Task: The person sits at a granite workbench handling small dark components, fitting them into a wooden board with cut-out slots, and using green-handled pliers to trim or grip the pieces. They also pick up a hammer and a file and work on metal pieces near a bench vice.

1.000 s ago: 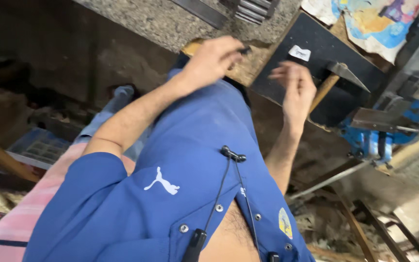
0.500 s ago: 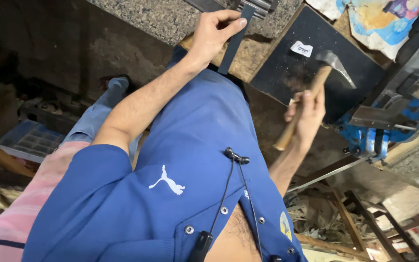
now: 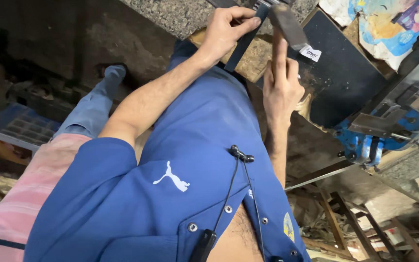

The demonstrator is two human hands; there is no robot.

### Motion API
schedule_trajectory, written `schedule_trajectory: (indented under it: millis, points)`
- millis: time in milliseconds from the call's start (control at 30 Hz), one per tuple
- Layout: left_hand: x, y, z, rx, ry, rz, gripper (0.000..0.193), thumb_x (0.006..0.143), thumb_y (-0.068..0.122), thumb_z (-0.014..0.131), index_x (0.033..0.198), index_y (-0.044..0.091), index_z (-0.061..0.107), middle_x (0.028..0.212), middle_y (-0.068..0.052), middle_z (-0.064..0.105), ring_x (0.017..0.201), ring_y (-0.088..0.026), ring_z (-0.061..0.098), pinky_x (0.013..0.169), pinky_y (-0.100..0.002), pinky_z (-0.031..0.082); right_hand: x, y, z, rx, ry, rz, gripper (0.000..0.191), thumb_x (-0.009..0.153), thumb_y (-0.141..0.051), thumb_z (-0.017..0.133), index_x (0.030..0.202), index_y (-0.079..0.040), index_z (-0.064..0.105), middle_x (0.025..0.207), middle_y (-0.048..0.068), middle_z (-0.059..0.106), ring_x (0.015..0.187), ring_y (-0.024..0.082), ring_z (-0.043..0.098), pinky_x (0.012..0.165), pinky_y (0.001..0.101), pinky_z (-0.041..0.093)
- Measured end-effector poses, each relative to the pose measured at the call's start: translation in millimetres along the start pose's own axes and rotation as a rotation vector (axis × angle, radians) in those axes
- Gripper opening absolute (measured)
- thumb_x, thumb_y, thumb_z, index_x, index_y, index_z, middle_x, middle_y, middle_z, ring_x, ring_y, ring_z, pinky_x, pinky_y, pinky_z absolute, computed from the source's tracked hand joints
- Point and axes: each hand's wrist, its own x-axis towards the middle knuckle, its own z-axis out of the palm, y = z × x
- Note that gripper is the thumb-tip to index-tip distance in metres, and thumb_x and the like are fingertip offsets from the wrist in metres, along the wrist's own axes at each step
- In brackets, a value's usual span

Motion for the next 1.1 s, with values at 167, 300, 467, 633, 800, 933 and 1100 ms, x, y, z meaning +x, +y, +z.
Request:
schedule_trajectory:
  millis: [167,300,467,633,800,933,1100]
  points:
    - [0.1,4.1,-1.1,-0.013,0.010,-0.047,0.019,0.096,0.015,0.080,0.107,0.000,0.079,0.082,0.002,0.077,0.072,0.000,0.062,0.063,-0.020,0.052,7.8,-6.7,-4.4,0.011,-0.004,-0.030,0.058,0.104,-0.013,0.073,0.157,-0.022,0.049,0.110,0.005,0.064,0.076,0.028,0.067,0.064,0.0407,0.055]
    - [1.3,3.9,-0.8,0.040,0.004,-0.079,0.017,0.095,0.014,0.078,0.104,0.000,0.080,0.073,0.002,0.073,0.064,-0.001,0.058,0.056,-0.022,0.046,12.9,-13.7,-8.5,0.011,-0.038,-0.011,0.059,0.105,-0.013,0.075,0.157,-0.019,0.048,0.108,0.006,0.064,0.073,0.028,0.066,0.063,0.0403,0.054]
    - [3.0,1.2,-3.2,0.049,0.030,-0.015,0.018,0.094,0.014,0.079,0.105,-0.001,0.079,0.076,0.004,0.073,0.070,0.001,0.057,0.060,-0.022,0.049,25.1,-20.7,-3.9,0.023,-0.017,-0.068,0.062,0.103,-0.009,0.075,0.158,-0.020,0.047,0.107,0.007,0.063,0.073,0.028,0.065,0.063,0.0395,0.054]
    - [0.7,3.9,-7.0,-0.116,-0.046,-0.095,0.018,0.098,0.016,0.076,0.105,0.000,0.079,0.078,0.005,0.071,0.070,-0.001,0.058,0.061,-0.022,0.047,9.2,-3.2,-0.7,0.358,0.058,0.030,0.064,0.111,-0.008,0.067,0.164,-0.027,0.036,0.114,0.009,0.066,0.088,0.022,0.069,0.074,0.0356,0.058]
    - [-2.8,15.8,-8.1,-0.169,-0.137,-0.067,0.017,0.104,0.015,0.074,0.108,-0.001,0.075,0.088,0.002,0.069,0.079,-0.004,0.059,0.068,-0.023,0.049,-50.3,74.7,-8.3,0.888,0.040,0.739,0.068,0.107,-0.004,0.065,0.167,-0.015,0.035,0.084,0.002,0.064,0.057,0.010,0.057,0.047,0.0288,0.046]
    - [-5.3,36.2,-9.0,-0.274,-0.254,-0.167,0.015,0.107,0.019,0.060,0.114,0.006,0.061,0.087,0.002,0.067,0.073,-0.006,0.069,0.063,-0.024,0.058,-93.7,146.8,-12.1,0.899,0.089,0.873,0.065,0.103,-0.009,0.064,0.163,-0.014,0.039,0.081,0.004,0.065,0.056,0.014,0.060,0.047,0.0306,0.048]
    - [-10.5,71.5,-5.7,0.090,-0.305,-0.122,0.019,0.110,0.026,0.060,0.111,0.008,0.062,0.072,0.003,0.065,0.059,-0.002,0.058,0.051,-0.022,0.046,-96.1,165.8,-12.8,-0.218,0.228,0.436,0.048,0.108,-0.011,0.077,0.152,-0.009,0.058,0.134,0.021,0.060,0.122,0.038,0.060,0.104,0.0455,0.050]
